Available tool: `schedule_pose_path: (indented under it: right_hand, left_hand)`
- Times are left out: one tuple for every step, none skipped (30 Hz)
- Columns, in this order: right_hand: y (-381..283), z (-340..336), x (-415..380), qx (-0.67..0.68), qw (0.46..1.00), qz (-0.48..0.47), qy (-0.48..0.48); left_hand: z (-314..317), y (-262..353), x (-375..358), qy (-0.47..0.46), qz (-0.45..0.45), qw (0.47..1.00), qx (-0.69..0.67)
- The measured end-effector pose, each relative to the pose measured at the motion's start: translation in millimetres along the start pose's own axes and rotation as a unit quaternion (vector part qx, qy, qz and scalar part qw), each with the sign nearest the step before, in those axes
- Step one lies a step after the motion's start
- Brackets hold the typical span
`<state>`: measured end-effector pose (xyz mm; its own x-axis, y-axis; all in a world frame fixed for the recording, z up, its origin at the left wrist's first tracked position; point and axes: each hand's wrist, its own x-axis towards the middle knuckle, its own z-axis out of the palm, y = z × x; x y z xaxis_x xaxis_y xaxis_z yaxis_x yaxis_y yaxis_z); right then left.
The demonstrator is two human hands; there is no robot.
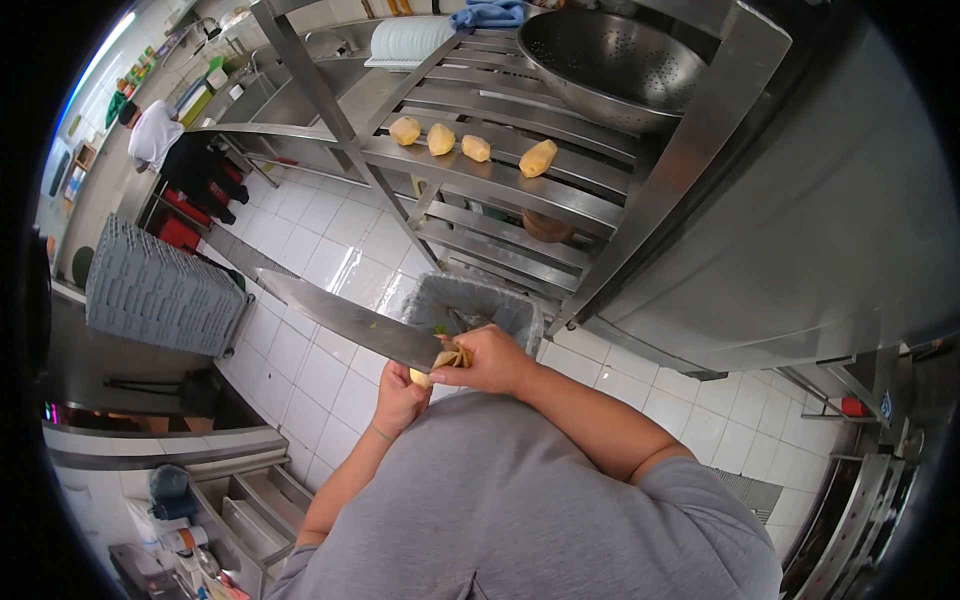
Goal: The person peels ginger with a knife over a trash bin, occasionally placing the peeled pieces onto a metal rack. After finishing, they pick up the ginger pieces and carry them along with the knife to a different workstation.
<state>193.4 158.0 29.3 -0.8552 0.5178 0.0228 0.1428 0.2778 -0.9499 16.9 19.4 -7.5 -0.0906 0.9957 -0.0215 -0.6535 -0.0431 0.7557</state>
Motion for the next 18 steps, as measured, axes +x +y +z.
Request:
schedule_pose_path:
  right_hand:
    - [-0.6, 0.6, 0.0, -0.001, 1.000, -0.007, 0.004]
    - [-1.7, 1.5, 0.2, -0.002, 1.000, -0.013, 0.007]
    - [-3.7, 2.3, 0.3, -0.002, 1.000, -0.014, 0.006]
    - [-6.1, 1.9, 0.7, 0.003, 1.000, -0.008, 0.005]
    - [-7.4, 1.5, 0.9, 0.007, 1.000, -0.002, 0.003]
    - [-7.5, 2.5, 1.2, 0.006, 1.000, -0.003, 0.002]
    - [-7.3, 3.9, 1.8, 0.014, 1.000, -0.005, 0.008]
    - [-7.0, 5.0, 2.7, 0.022, 1.000, -0.009, 0.014]
    - [-5.6, 6.6, 3.8, 0.021, 1.000, -0.009, 0.014]
    - [-3.3, 9.2, 4.8, 0.012, 0.999, -0.026, 0.021]
    - [-2.4, 11.0, 6.0, 0.003, 0.999, -0.044, 0.028]
    - [-2.6, 11.8, 7.0, 0.001, 0.999, -0.046, 0.028]
    - [-2.6, 12.1, 8.6, 0.006, 0.998, -0.039, 0.054]
    - [-2.7, 12.1, 11.7, 0.012, 0.996, -0.034, 0.078]
    - [2.2, 9.6, 15.3, 0.011, 0.996, -0.039, 0.074]
    - [10.8, 5.2, 18.7, -0.020, 0.994, -0.020, 0.102]
    - [18.9, 2.3, 22.6, -0.050, 0.990, -0.001, 0.128]
    - [22.0, 0.3, 28.7, -0.048, 0.991, -0.007, 0.121]
  left_hand:
    - [-0.9, -1.0, -1.2, 0.008, 0.006, 1.000, 0.009]
    - [-1.6, -1.3, -2.3, 0.017, 0.012, 1.000, 0.017]
    - [-0.4, 0.1, -1.9, 0.017, 0.012, 1.000, 0.017]
    - [1.5, 1.5, -0.2, 0.018, 0.020, 0.999, 0.024]
    - [2.8, 2.2, 0.8, 0.019, 0.028, 0.999, 0.030]
    - [1.9, 2.4, 0.6, 0.020, 0.029, 0.999, 0.029]
    - [0.4, 3.1, 0.5, 0.022, 0.021, 0.999, 0.039]
    - [-0.8, 4.2, 1.3, 0.024, 0.013, 0.998, 0.050]
    - [0.4, 7.4, 1.4, 0.023, 0.014, 0.998, 0.050]
    - [2.2, 11.6, 0.2, 0.035, 0.002, 0.997, 0.070]
    - [2.9, 15.1, 0.4, 0.045, -0.009, 0.995, 0.091]
    - [2.4, 13.3, 3.1, 0.044, -0.007, 0.995, 0.091]
    - [2.0, 8.5, 6.7, 0.055, 0.050, 0.994, 0.086]
    - [0.3, 7.5, 8.0, 0.066, 0.109, 0.989, 0.081]
    - [-1.9, 11.3, 6.0, 0.068, 0.115, 0.988, 0.083]
    - [-3.8, 16.5, 2.5, 0.081, 0.092, 0.992, 0.010]
    - [-6.7, 22.0, -0.6, 0.095, 0.070, 0.991, -0.062]
    - [-10.4, 27.4, -1.9, 0.100, 0.077, 0.990, -0.059]
